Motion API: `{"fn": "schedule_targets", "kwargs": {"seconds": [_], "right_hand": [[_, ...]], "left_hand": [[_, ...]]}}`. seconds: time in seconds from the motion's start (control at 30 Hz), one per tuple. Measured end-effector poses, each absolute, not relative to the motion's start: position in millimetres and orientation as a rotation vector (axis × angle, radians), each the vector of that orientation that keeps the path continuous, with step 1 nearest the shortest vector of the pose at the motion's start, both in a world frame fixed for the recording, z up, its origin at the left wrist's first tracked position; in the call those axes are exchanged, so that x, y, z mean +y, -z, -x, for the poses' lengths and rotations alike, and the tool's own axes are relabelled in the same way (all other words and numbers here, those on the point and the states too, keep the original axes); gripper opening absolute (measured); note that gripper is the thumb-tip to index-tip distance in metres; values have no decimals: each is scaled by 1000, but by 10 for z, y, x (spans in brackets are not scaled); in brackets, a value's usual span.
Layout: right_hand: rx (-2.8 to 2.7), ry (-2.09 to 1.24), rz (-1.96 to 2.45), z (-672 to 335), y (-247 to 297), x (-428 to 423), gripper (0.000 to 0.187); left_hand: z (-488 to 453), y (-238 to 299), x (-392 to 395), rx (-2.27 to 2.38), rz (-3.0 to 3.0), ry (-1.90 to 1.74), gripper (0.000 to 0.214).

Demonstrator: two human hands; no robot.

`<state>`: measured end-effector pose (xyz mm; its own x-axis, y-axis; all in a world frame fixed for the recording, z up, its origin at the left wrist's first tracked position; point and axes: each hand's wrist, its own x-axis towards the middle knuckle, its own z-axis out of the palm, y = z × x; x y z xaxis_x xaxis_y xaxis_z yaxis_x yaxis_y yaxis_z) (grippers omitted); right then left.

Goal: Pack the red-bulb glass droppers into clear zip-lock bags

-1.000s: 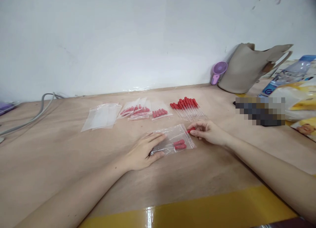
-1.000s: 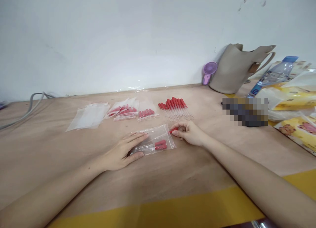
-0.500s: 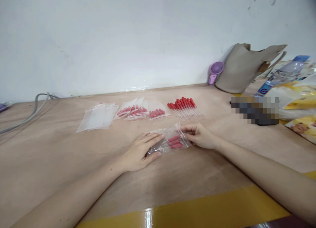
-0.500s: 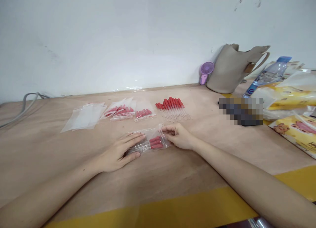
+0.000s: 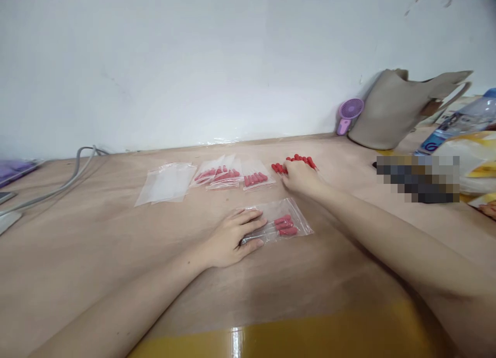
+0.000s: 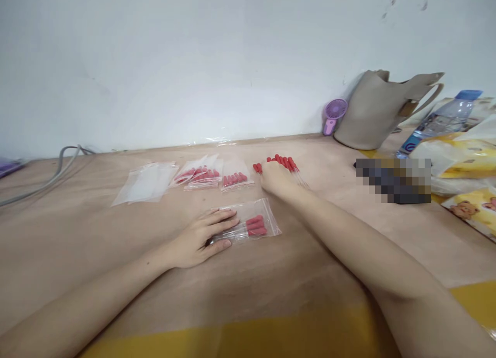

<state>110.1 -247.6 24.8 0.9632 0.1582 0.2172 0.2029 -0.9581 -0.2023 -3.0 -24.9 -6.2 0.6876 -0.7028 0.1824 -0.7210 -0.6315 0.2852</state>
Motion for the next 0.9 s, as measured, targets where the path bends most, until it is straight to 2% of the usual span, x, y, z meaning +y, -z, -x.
{"fn": "schedule_targets", "kwargs": {"seconds": [0.27, 0.43, 0.57, 0.73, 0.9], "right_hand": [[-45, 70, 2968, -1187, -250, -2285, 28], [-173, 276, 2894, -1078, -270, -2368, 32], [-316, 378, 2532, -945, -229, -2602, 52], [-85, 341, 1849, -727, 4, -2885, 73], [58, 282, 1636, -577, 148, -2863, 74]], "left_hand": [[33, 91, -250, -1107, -2562, -46, 45], [25, 98, -252, -1125, -2539, -69, 46], [24, 75, -254, -1124, -2541, -64, 46], [-5, 28, -233, -1164, -2546, -30, 47], [-22, 28, -219, -1178, -2543, -48, 46]]}}
